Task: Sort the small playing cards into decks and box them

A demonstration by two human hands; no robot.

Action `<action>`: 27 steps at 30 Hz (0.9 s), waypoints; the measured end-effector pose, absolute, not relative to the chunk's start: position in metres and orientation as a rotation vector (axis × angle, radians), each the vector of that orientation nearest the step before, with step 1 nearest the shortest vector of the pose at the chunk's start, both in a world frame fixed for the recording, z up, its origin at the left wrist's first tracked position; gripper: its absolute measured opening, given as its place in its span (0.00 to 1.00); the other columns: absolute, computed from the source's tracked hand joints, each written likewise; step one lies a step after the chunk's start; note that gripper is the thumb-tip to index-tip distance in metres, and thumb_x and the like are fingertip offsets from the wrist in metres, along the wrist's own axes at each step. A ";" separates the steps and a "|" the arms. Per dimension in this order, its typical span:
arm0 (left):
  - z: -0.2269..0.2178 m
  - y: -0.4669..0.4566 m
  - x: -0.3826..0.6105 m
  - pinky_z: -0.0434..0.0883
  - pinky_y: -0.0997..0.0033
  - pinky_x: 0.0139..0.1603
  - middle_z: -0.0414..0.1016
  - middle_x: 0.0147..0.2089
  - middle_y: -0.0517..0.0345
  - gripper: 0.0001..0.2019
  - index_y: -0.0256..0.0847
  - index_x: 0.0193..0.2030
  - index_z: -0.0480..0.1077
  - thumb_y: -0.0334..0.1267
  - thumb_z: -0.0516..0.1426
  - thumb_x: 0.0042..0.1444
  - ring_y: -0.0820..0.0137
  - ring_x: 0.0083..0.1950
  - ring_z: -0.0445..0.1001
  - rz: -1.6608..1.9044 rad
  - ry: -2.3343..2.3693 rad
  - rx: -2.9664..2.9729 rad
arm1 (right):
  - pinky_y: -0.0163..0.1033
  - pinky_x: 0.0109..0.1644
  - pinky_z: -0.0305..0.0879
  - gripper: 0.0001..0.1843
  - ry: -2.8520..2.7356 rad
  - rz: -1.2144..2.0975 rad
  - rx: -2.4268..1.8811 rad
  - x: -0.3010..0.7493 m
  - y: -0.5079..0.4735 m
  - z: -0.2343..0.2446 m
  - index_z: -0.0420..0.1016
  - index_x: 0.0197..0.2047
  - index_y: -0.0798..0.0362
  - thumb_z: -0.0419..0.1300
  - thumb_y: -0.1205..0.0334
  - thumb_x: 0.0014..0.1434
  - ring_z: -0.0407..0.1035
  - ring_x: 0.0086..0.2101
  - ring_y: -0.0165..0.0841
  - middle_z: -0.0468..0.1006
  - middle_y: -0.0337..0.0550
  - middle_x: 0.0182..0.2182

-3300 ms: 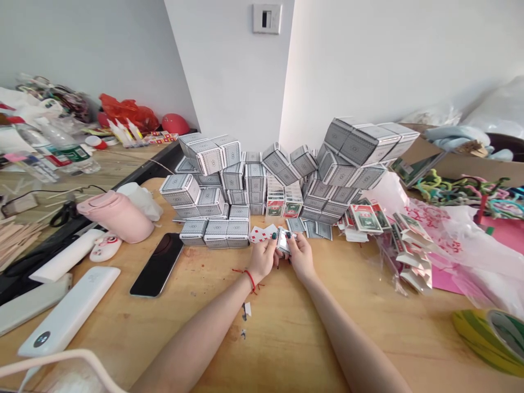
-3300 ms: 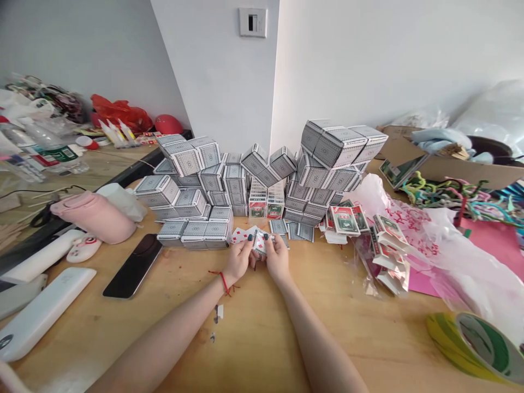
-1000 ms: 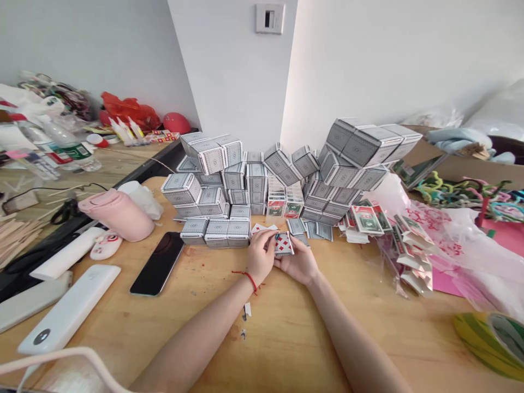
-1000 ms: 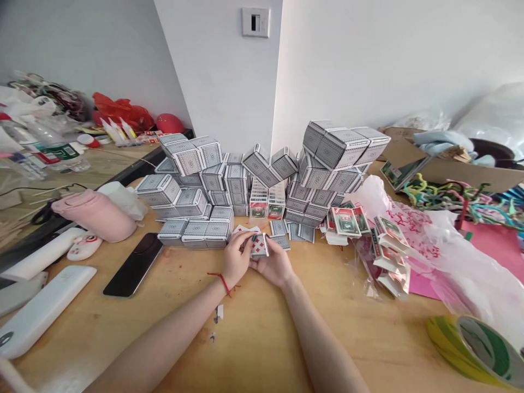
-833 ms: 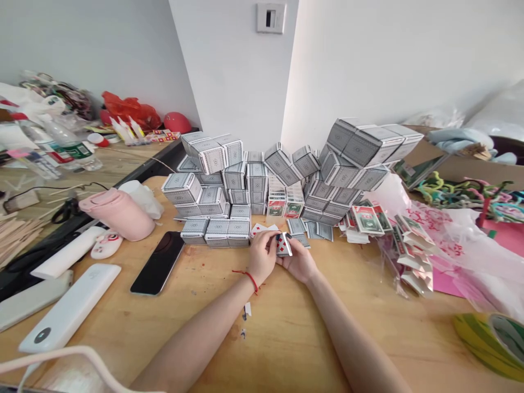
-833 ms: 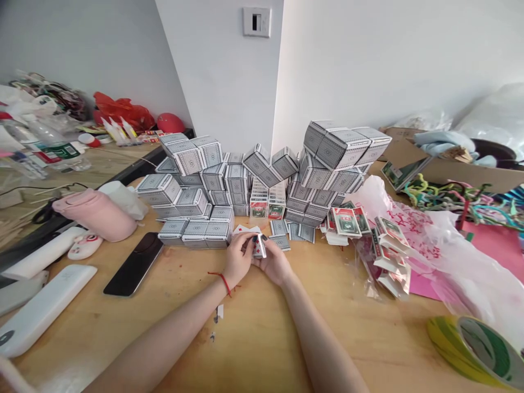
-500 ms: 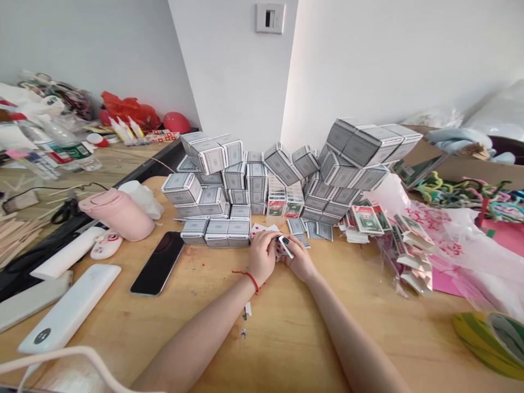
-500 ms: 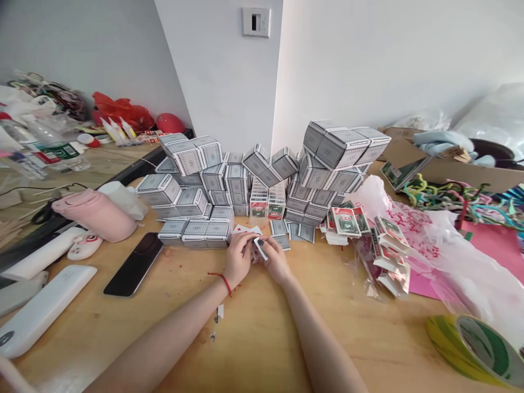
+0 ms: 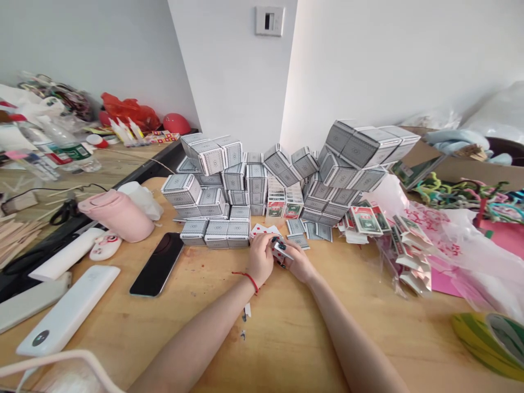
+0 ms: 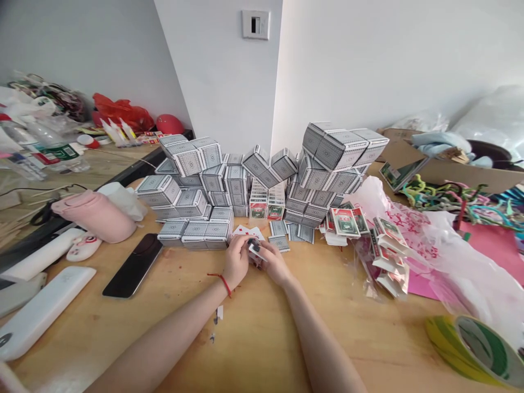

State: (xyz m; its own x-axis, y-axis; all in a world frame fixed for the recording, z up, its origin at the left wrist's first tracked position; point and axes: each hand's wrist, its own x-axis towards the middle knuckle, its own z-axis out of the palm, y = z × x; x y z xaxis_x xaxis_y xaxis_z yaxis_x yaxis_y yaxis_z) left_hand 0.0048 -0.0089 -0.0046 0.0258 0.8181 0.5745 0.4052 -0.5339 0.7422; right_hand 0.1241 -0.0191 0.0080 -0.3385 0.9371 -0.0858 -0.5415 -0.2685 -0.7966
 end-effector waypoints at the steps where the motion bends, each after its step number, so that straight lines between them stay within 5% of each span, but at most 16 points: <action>1: -0.004 -0.009 0.005 0.65 0.67 0.44 0.71 0.37 0.54 0.14 0.40 0.38 0.68 0.24 0.45 0.53 0.69 0.42 0.68 1.509 1.237 1.912 | 0.32 0.28 0.57 0.08 -0.829 1.820 -0.690 0.125 -0.019 0.008 0.72 0.32 0.55 0.61 0.60 0.47 0.63 0.24 0.28 0.69 0.39 0.23; 6: 0.001 -0.011 0.006 0.67 0.72 0.29 0.71 0.30 0.57 0.08 0.39 0.36 0.69 0.34 0.49 0.54 0.72 0.30 0.69 1.421 1.117 1.491 | 0.33 0.25 0.57 0.12 -0.798 1.963 -0.663 0.132 -0.021 0.010 0.71 0.31 0.57 0.58 0.56 0.47 0.64 0.23 0.29 0.72 0.41 0.22; 10: 0.005 -0.009 0.004 0.53 0.78 0.11 0.63 0.17 0.65 0.11 0.37 0.33 0.69 0.44 0.53 0.50 0.80 0.12 0.55 1.216 0.933 1.053 | 0.34 0.25 0.58 0.15 -0.883 2.081 -0.590 0.135 -0.023 0.015 0.70 0.34 0.59 0.56 0.56 0.47 0.66 0.23 0.31 0.74 0.46 0.23; 14: 0.008 -0.004 0.002 0.54 0.79 0.12 0.66 0.18 0.64 0.12 0.36 0.33 0.70 0.44 0.57 0.46 0.80 0.13 0.58 1.131 0.878 0.943 | 0.34 0.24 0.57 0.16 -0.889 2.132 -0.560 0.138 -0.024 0.013 0.70 0.34 0.59 0.56 0.55 0.47 0.65 0.21 0.30 0.75 0.47 0.23; 19: 0.012 -0.002 -0.004 0.66 0.78 0.25 0.74 0.34 0.52 0.15 0.36 0.38 0.72 0.40 0.60 0.43 0.73 0.29 0.71 0.969 0.698 1.071 | 0.33 0.21 0.57 0.19 -0.909 2.237 -0.618 0.144 -0.025 0.005 0.69 0.36 0.60 0.54 0.52 0.47 0.66 0.19 0.31 0.76 0.50 0.24; 22: 0.014 -0.004 -0.006 0.63 0.79 0.21 0.74 0.35 0.51 0.18 0.36 0.42 0.71 0.40 0.61 0.44 0.75 0.25 0.70 0.857 0.657 1.154 | 0.33 0.20 0.56 0.20 -0.912 2.245 -0.634 0.147 -0.025 0.003 0.70 0.35 0.62 0.54 0.52 0.47 0.66 0.19 0.31 0.76 0.52 0.25; 27: 0.010 -0.003 -0.006 0.57 0.80 0.13 0.72 0.26 0.56 0.16 0.34 0.35 0.71 0.45 0.59 0.45 0.78 0.15 0.64 0.780 0.724 1.159 | 0.35 0.24 0.61 0.19 -0.928 2.276 -0.579 0.147 -0.026 0.005 0.70 0.37 0.62 0.54 0.55 0.49 0.69 0.23 0.33 0.76 0.53 0.27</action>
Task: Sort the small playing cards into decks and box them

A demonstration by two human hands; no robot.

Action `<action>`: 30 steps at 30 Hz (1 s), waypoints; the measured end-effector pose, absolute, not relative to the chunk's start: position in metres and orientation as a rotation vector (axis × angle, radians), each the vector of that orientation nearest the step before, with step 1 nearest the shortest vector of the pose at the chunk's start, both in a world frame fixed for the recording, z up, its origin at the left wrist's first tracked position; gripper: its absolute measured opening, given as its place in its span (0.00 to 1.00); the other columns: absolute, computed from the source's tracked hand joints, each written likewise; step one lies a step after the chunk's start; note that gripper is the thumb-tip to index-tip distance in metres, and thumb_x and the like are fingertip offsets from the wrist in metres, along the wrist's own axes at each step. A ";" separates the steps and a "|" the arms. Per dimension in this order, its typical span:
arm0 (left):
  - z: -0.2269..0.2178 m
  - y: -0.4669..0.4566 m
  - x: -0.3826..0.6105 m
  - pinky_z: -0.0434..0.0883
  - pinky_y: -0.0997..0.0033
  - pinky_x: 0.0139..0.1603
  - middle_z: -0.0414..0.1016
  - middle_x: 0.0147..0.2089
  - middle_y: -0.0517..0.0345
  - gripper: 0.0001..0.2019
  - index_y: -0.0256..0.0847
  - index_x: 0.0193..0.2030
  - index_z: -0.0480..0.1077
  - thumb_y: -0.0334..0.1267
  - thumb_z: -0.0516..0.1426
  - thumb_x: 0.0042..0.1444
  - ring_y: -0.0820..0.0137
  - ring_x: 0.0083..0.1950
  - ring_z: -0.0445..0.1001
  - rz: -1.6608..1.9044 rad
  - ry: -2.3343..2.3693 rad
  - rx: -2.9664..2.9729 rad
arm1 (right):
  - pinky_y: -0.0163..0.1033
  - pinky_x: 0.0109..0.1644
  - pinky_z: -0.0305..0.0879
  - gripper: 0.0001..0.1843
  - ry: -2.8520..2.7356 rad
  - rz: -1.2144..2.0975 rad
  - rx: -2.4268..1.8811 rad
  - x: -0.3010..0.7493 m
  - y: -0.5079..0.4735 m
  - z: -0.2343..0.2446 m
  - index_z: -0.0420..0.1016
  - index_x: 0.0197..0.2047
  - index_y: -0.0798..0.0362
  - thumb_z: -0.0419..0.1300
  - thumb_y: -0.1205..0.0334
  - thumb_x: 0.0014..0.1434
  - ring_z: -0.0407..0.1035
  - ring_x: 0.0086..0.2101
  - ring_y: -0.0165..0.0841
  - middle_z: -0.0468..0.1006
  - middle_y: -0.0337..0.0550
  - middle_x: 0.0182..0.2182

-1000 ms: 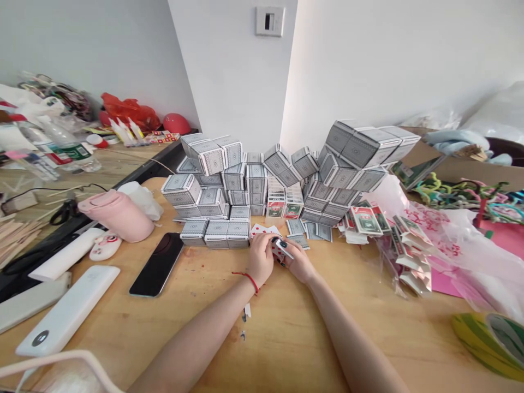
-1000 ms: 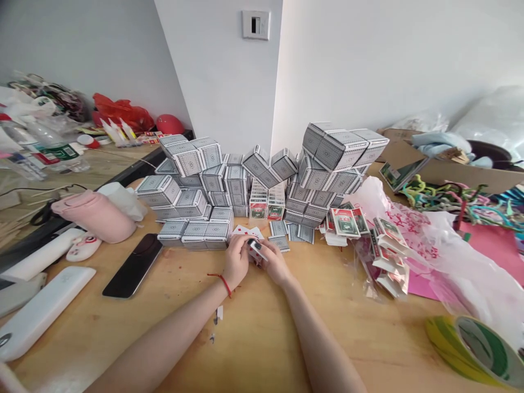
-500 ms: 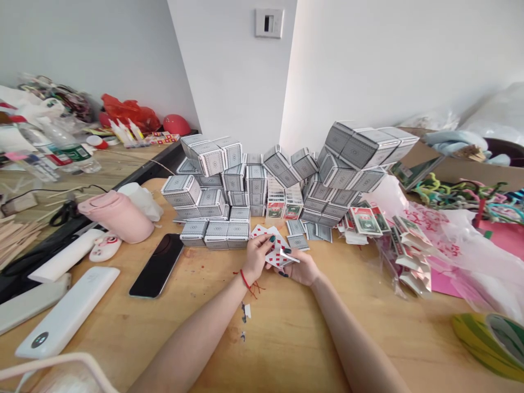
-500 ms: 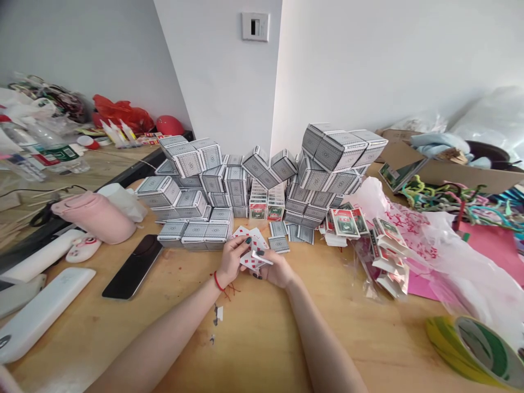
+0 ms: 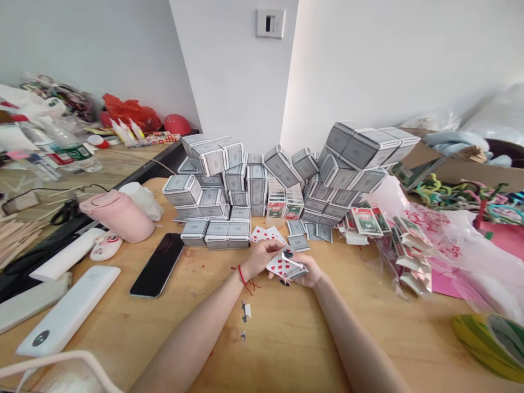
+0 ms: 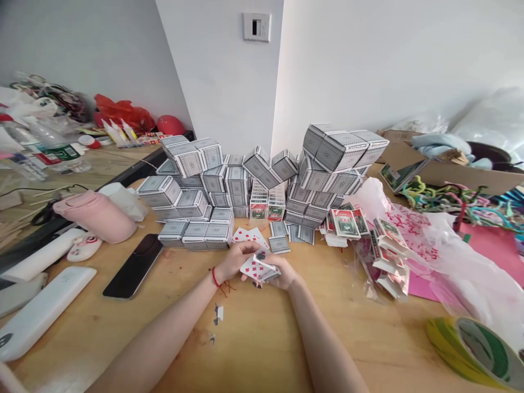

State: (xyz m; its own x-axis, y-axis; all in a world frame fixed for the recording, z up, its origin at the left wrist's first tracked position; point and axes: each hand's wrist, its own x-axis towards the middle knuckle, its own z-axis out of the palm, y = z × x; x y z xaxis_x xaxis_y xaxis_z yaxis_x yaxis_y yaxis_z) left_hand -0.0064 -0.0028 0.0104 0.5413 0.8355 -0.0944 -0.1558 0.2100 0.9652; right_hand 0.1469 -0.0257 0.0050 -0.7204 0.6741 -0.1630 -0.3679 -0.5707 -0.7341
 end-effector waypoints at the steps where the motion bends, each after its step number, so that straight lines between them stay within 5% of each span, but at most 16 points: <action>1: 0.009 -0.002 -0.006 0.55 0.80 0.11 0.71 0.25 0.58 0.16 0.34 0.35 0.70 0.46 0.58 0.45 0.79 0.14 0.63 0.792 0.737 1.145 | 0.36 0.26 0.63 0.19 -0.928 2.285 -0.558 0.146 -0.026 0.006 0.70 0.38 0.62 0.54 0.55 0.49 0.70 0.24 0.34 0.76 0.53 0.28; 7: 0.007 0.001 -0.003 0.55 0.82 0.14 0.67 0.23 0.63 0.14 0.36 0.33 0.66 0.45 0.58 0.46 0.82 0.16 0.60 1.001 0.818 1.098 | 0.45 0.38 0.65 0.20 -0.919 2.277 -0.473 0.141 -0.025 0.014 0.67 0.42 0.60 0.54 0.55 0.50 0.71 0.32 0.38 0.76 0.53 0.32; 14: 0.004 0.004 0.000 0.64 0.79 0.23 0.67 0.28 0.62 0.12 0.37 0.34 0.63 0.45 0.55 0.49 0.77 0.25 0.66 1.186 0.915 1.060 | 0.48 0.40 0.64 0.19 -0.945 2.306 -0.494 0.142 -0.025 0.016 0.65 0.43 0.59 0.54 0.56 0.50 0.72 0.32 0.39 0.76 0.53 0.34; 22: 0.000 0.008 -0.001 0.69 0.72 0.37 0.69 0.43 0.52 0.12 0.39 0.44 0.62 0.36 0.52 0.52 0.70 0.41 0.70 1.356 1.005 1.220 | 0.42 0.33 0.65 0.24 -0.886 2.209 -0.511 0.137 -0.022 0.014 0.66 0.43 0.61 0.48 0.51 0.51 0.71 0.27 0.37 0.77 0.53 0.30; 30: -0.004 0.008 0.002 0.68 0.72 0.39 0.69 0.40 0.56 0.13 0.40 0.43 0.57 0.30 0.52 0.49 0.73 0.39 0.70 1.437 1.082 1.216 | 0.38 0.25 0.63 0.21 -0.694 1.897 -0.629 0.146 -0.017 0.016 0.69 0.37 0.57 0.46 0.50 0.51 0.68 0.24 0.34 0.76 0.49 0.29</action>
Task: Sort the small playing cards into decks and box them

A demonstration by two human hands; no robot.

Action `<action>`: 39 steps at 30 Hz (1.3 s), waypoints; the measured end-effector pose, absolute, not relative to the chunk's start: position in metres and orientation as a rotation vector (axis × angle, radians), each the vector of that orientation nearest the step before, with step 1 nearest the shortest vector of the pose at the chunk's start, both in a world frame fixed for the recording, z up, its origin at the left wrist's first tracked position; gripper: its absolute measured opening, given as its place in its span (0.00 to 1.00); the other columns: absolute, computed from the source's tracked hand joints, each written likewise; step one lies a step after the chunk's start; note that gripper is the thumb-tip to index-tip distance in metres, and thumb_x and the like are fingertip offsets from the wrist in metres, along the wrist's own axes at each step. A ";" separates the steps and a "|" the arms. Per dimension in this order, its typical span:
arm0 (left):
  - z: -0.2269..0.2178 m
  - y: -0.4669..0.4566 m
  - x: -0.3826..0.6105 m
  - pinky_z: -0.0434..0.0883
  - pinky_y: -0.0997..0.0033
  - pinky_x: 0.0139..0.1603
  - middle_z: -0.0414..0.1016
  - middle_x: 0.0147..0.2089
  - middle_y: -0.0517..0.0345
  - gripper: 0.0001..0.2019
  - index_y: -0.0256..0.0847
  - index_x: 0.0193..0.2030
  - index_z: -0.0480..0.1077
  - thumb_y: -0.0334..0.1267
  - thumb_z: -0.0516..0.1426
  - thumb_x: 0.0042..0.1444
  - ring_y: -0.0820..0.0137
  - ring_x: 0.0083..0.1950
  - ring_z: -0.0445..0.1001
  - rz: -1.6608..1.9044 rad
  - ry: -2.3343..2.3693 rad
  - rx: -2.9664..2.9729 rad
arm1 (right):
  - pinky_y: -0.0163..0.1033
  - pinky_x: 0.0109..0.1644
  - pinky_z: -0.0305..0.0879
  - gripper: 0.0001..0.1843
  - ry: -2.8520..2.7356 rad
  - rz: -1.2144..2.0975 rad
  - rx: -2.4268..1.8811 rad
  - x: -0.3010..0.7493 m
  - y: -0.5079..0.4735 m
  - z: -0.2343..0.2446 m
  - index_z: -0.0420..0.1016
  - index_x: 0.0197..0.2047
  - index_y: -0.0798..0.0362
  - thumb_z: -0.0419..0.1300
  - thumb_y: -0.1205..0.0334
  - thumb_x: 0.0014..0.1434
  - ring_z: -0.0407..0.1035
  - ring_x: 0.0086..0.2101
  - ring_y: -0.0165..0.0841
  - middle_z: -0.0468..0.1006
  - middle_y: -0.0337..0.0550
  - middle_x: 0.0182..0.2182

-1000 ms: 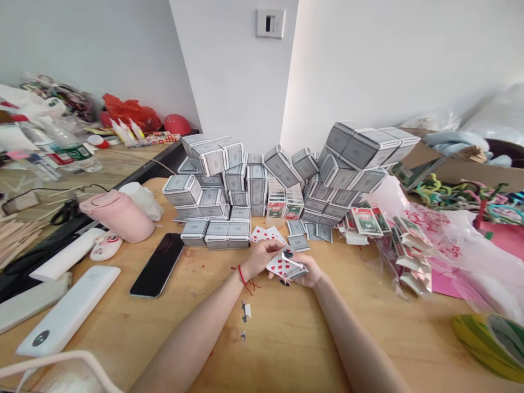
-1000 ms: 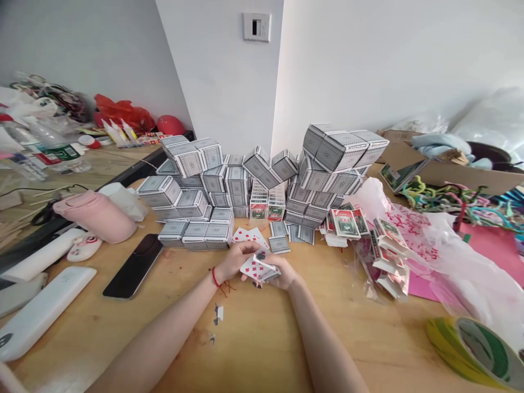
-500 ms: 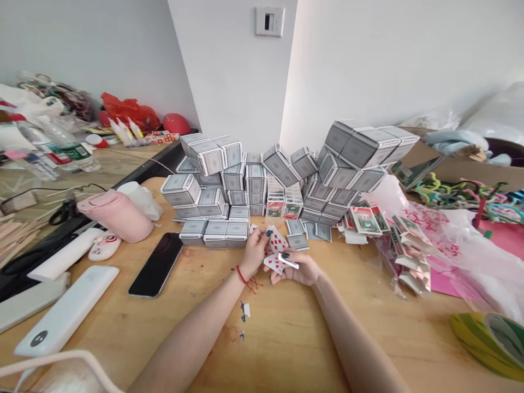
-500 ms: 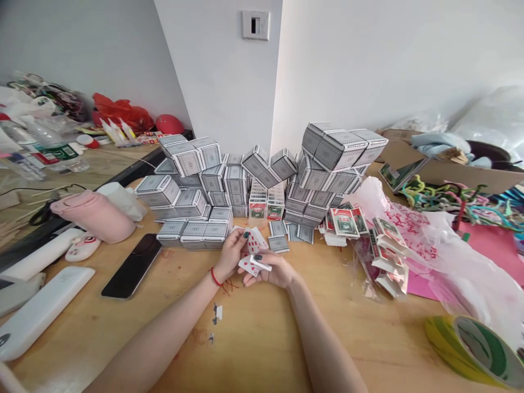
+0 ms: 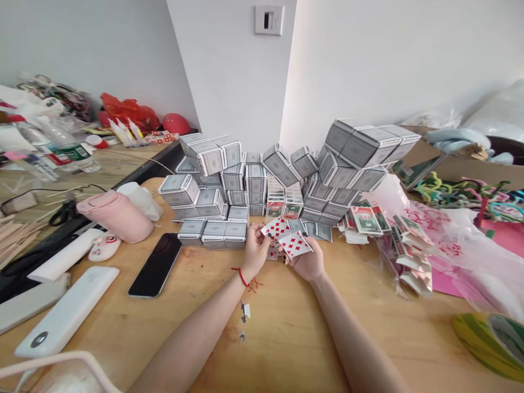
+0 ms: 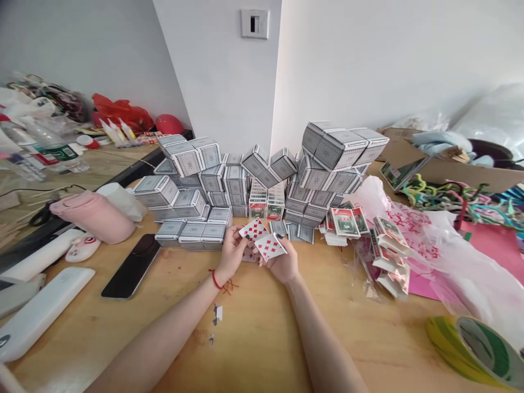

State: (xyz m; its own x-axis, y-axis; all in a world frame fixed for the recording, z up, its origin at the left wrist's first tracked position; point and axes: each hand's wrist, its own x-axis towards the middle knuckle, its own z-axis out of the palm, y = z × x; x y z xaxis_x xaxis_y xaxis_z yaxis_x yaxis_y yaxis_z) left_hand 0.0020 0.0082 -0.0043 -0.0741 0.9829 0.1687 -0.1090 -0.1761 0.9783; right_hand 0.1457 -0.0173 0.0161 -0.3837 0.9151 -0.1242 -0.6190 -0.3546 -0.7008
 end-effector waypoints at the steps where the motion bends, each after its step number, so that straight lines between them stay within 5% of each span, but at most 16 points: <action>1: -0.004 0.008 0.002 0.68 0.72 0.39 0.68 0.40 0.56 0.13 0.40 0.43 0.57 0.31 0.52 0.49 0.73 0.39 0.70 1.443 1.087 1.222 | 0.38 0.26 0.63 0.20 -0.656 1.851 -0.625 0.146 -0.017 0.016 0.69 0.37 0.55 0.46 0.49 0.51 0.67 0.25 0.34 0.76 0.48 0.29; 7: -0.004 0.008 0.005 0.68 0.73 0.36 0.68 0.37 0.57 0.12 0.39 0.40 0.58 0.32 0.54 0.47 0.73 0.37 0.70 1.436 1.053 1.188 | 0.36 0.28 0.62 0.17 -0.519 1.642 -0.581 0.151 -0.015 0.016 0.69 0.37 0.50 0.48 0.49 0.52 0.67 0.28 0.32 0.75 0.44 0.32; 15: 0.002 0.005 0.001 0.67 0.71 0.37 0.70 0.37 0.55 0.13 0.37 0.39 0.62 0.34 0.56 0.45 0.70 0.38 0.71 1.360 0.945 1.128 | 0.35 0.26 0.63 0.23 -0.531 1.724 -0.609 0.147 -0.013 0.015 0.69 0.44 0.57 0.46 0.51 0.53 0.67 0.29 0.33 0.75 0.49 0.34; 21: 0.008 0.003 -0.001 0.68 0.69 0.39 0.71 0.44 0.53 0.25 0.39 0.50 0.61 0.39 0.59 0.44 0.67 0.42 0.71 1.201 0.690 0.977 | 0.36 0.24 0.64 0.19 -0.519 1.754 -0.623 0.145 -0.010 0.010 0.72 0.39 0.56 0.49 0.52 0.53 0.68 0.27 0.34 0.76 0.48 0.31; 25: 0.010 0.003 0.000 0.68 0.68 0.39 0.72 0.38 0.55 0.28 0.38 0.52 0.61 0.41 0.61 0.43 0.68 0.39 0.71 1.109 0.657 0.993 | 0.36 0.24 0.64 0.17 -0.532 1.771 -0.619 0.143 -0.010 0.009 0.72 0.36 0.57 0.49 0.54 0.53 0.67 0.24 0.32 0.76 0.47 0.30; 39: 0.001 -0.005 0.006 0.64 0.61 0.50 0.61 0.48 0.51 0.28 0.42 0.49 0.59 0.40 0.63 0.40 0.64 0.50 0.64 1.365 1.144 1.709 | 0.38 0.32 0.65 0.17 -0.692 1.330 -0.887 0.137 -0.009 -0.001 0.71 0.38 0.54 0.57 0.52 0.48 0.70 0.30 0.35 0.77 0.43 0.31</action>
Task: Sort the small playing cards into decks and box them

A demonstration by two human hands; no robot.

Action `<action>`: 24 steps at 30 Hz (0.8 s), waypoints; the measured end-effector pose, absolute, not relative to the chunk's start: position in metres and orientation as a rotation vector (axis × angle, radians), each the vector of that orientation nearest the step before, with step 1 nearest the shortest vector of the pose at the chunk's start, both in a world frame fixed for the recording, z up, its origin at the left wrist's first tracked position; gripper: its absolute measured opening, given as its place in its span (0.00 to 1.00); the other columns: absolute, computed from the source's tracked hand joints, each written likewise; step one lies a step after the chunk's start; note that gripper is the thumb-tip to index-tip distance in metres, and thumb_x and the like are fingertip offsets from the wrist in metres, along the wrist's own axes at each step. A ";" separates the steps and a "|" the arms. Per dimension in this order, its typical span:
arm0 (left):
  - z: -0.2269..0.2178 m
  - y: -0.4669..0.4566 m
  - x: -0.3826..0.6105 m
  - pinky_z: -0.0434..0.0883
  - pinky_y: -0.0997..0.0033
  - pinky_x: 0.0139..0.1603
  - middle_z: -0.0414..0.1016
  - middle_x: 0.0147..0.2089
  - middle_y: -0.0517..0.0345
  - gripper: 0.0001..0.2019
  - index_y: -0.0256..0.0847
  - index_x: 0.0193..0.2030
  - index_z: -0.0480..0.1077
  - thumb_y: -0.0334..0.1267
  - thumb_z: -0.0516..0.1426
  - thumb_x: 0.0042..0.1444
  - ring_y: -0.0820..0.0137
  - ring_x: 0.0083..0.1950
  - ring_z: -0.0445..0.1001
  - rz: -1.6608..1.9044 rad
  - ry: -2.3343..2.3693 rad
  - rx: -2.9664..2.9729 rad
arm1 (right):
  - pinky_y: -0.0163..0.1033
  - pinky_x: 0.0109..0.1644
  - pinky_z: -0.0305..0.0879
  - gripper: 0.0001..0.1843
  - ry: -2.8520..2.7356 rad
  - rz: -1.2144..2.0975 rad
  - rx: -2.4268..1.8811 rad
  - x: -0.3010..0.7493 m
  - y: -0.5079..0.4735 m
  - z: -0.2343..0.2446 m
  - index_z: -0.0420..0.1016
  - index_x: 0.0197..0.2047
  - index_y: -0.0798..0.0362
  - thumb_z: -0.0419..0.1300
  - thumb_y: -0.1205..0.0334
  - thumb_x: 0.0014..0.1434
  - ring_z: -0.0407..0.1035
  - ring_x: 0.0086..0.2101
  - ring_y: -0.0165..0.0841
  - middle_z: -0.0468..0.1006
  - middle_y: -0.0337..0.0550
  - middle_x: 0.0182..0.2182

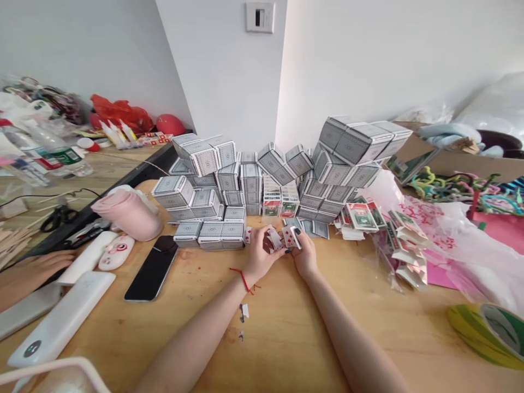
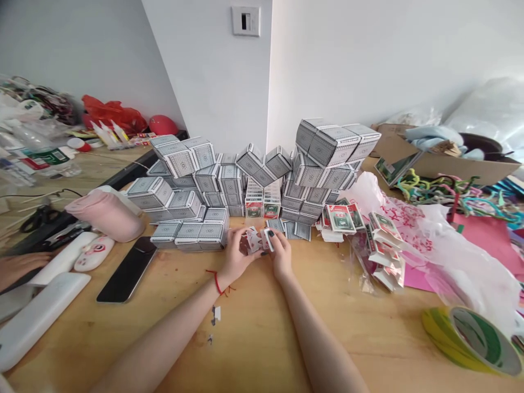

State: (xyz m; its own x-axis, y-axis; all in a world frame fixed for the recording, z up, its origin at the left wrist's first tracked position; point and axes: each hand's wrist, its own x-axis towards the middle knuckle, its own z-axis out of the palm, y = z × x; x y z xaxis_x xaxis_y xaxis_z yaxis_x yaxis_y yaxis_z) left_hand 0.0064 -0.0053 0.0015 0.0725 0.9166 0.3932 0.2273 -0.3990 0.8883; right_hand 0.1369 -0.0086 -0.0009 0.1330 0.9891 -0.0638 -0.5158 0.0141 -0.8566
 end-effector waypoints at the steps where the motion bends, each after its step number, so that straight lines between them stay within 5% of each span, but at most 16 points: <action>1: 0.002 -0.006 0.006 0.63 0.60 0.50 0.60 0.49 0.50 0.28 0.42 0.48 0.60 0.40 0.63 0.40 0.63 0.52 0.63 1.373 1.194 1.776 | 0.38 0.32 0.65 0.16 -0.723 1.286 -0.920 0.136 -0.009 -0.001 0.71 0.38 0.53 0.58 0.52 0.48 0.70 0.31 0.35 0.77 0.43 0.31; 24: -0.002 -0.007 0.008 0.67 0.62 0.46 0.59 0.50 0.51 0.29 0.43 0.52 0.58 0.25 0.57 0.40 0.66 0.47 0.66 1.186 1.174 2.056 | 0.38 0.35 0.67 0.17 -1.082 0.964 -1.239 0.126 -0.013 0.000 0.68 0.40 0.54 0.56 0.52 0.50 0.72 0.32 0.35 0.78 0.45 0.31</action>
State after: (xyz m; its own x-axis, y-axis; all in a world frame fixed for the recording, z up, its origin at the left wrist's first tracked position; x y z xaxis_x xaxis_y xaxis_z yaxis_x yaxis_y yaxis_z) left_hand 0.0085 -0.0066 -0.0016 0.2535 0.8594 0.4440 0.4351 -0.5113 0.7412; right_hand 0.1258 -0.0128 0.0005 0.2315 0.9678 0.0991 0.0129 0.0988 -0.9950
